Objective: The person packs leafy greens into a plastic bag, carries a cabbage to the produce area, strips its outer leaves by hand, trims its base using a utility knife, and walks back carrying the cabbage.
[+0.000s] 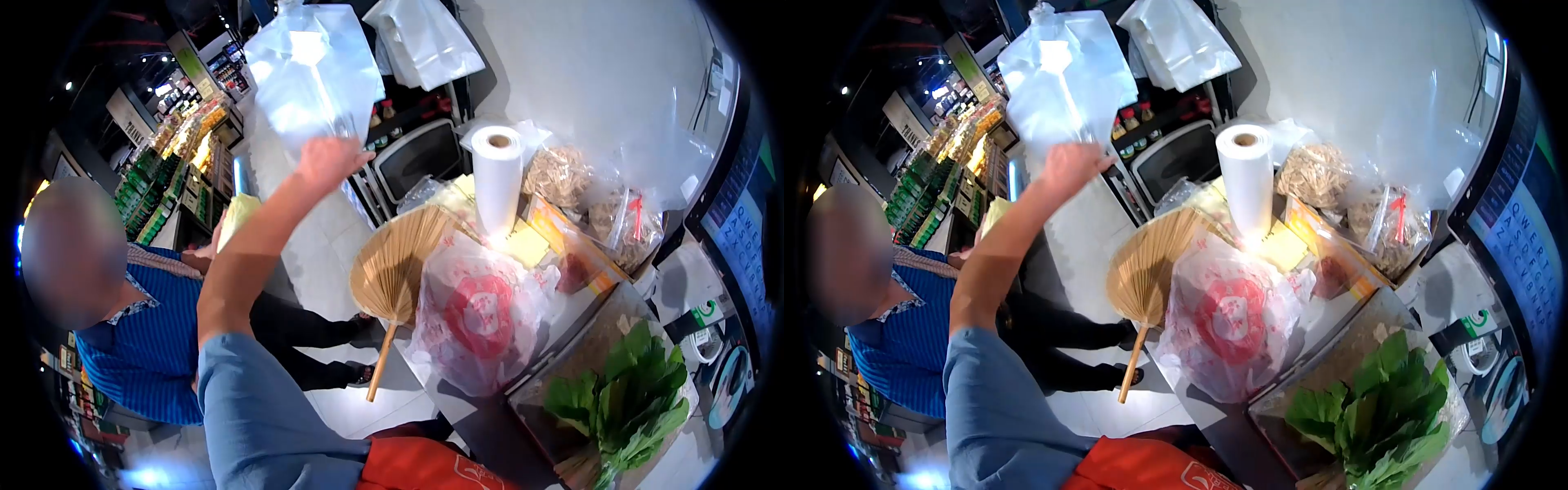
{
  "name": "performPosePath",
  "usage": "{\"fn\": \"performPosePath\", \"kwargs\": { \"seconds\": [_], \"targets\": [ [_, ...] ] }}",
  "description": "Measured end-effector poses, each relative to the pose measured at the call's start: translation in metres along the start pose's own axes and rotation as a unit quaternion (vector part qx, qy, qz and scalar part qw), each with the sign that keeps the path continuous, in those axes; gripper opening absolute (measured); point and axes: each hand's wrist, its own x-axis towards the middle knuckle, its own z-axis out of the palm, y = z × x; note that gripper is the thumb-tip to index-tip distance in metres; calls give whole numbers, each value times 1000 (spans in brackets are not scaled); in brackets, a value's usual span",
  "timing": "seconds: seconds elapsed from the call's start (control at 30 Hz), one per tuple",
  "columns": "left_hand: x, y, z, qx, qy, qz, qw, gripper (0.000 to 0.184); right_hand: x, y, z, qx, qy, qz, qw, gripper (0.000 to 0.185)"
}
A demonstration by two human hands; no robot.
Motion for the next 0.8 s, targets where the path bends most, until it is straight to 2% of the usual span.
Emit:
{"fn": "performPosePath", "kwargs": {
  "seconds": [0.13,0.2,0.27,0.3,0.37,0.4,0.47,0.53,0.57,0.6,0.63,0.67,0.73,0.77,0.8],
  "targets": [
    [-70,61,-6,-182,-1,5,983,32,1,1,3,22,-17,4,1000,73],
    [-110,77,-32,-292,3,19,956,27,2,2,5,-7,41,-59,997,63],
    [-164,111,-81,-383,-52,-10,922,19,-7,87,66,29,92,-78,992,63],
    [-189,130,-111,-422,-120,19,899,15,-6,76,60,31,68,-49,996,70],
    [-244,171,-149,-519,-239,87,816,11,-4,49,42,45,27,6,999,54],
    [-266,192,-160,-576,-287,123,755,10,-3,32,32,74,32,21,996,57],
    [-306,242,-191,-658,-348,171,645,10,0,40,37,23,31,-7,999,56],
    [-331,286,-212,-706,-364,287,535,14,5,32,25,55,68,-56,995,51],
    [-333,311,-226,-719,-322,352,505,16,5,22,18,132,84,-38,987,51],
    [-343,339,-242,-728,-282,409,473,19,0,25,14,263,137,-82,951,50],
    [-355,363,-256,-742,-316,411,425,22,-6,13,-2,445,116,-71,885,49],
    [-364,388,-272,-751,-345,413,383,25,-19,4,-38,547,20,-80,833,49],
    [-383,432,-299,-751,-397,419,322,29,-46,-6,-85,657,-21,-197,728,61],
    [-390,452,-304,-732,-429,435,302,31,-57,-5,-95,719,-93,-215,655,73],
    [-396,465,-315,-729,-479,417,257,31,-69,-2,-105,770,-165,-226,574,85]
  ]
}}
